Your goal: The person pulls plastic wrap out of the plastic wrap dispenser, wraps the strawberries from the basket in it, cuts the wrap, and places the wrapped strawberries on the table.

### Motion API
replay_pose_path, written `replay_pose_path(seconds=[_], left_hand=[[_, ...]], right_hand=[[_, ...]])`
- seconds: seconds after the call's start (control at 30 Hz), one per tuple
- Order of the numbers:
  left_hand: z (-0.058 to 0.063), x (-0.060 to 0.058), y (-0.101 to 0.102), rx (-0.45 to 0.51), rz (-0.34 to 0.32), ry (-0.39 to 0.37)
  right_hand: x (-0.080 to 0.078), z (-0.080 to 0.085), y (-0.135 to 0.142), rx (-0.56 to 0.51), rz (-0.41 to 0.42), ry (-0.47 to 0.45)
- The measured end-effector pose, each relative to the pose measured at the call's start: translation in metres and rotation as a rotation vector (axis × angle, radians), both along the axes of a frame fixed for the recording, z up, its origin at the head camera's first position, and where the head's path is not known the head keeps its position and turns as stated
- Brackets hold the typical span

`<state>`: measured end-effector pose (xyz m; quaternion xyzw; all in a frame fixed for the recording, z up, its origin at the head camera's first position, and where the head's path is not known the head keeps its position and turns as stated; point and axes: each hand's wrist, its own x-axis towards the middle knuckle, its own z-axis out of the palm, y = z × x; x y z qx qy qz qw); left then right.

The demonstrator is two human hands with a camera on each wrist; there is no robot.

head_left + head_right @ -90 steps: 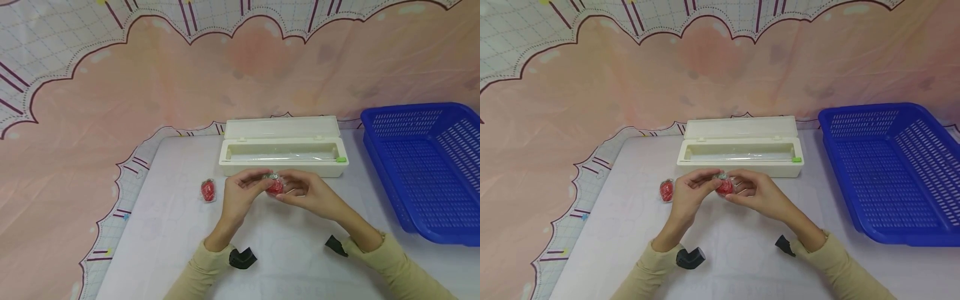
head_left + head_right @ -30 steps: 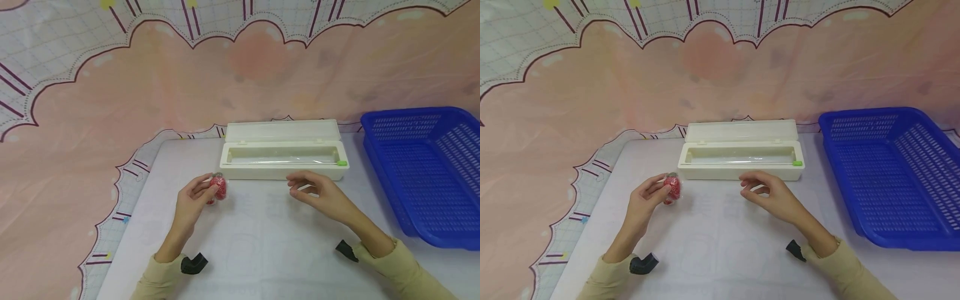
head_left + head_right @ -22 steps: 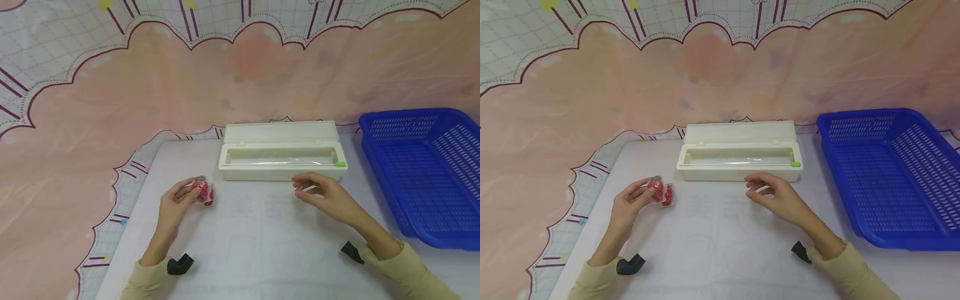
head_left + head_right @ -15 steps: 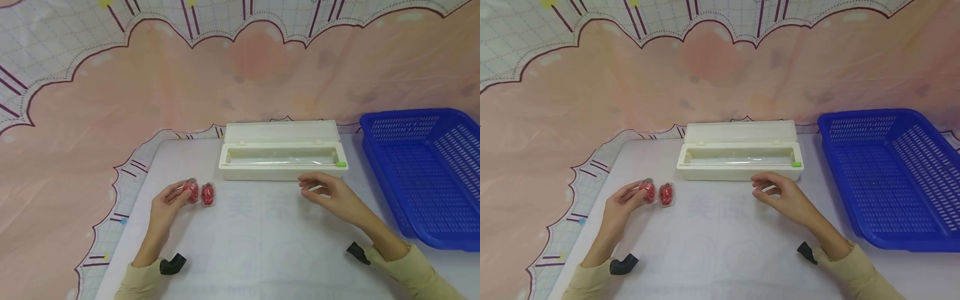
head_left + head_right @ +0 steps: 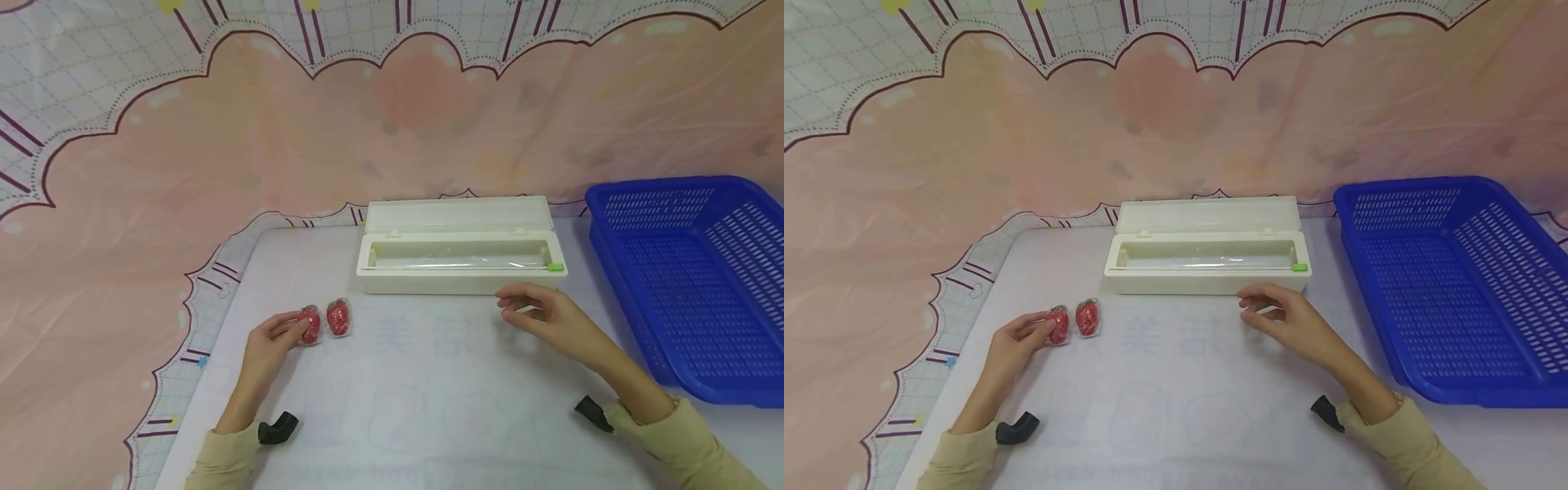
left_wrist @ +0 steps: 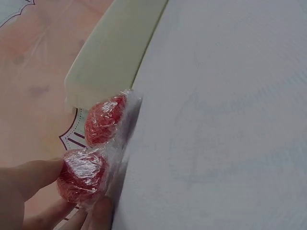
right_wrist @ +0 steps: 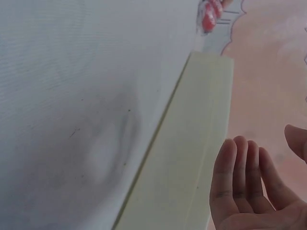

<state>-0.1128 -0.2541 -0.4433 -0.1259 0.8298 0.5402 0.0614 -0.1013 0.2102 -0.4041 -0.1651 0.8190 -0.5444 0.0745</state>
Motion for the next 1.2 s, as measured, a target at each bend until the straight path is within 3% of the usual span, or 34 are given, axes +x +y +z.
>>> replay_pose_path(seconds=[0.3, 0.67, 0.93, 1.2], left_hand=[[0.006, 0.002, 0.003, -0.179, -0.038, 0.021], [0.006, 0.004, -0.006, -0.189, -0.054, 0.066], [0.020, 0.003, 0.007, -0.204, -0.035, 0.215], [0.041, 0.006, 0.033, -0.206, -0.081, 0.368]], right_hand=[[0.002, -0.003, 0.005, 0.001, 0.000, -0.015], [0.005, -0.005, 0.009, 0.022, 0.013, -0.004], [0.006, 0.000, 0.006, 0.083, 0.012, 0.074], [0.008, 0.008, 0.001, 0.127, -0.027, 0.183]])
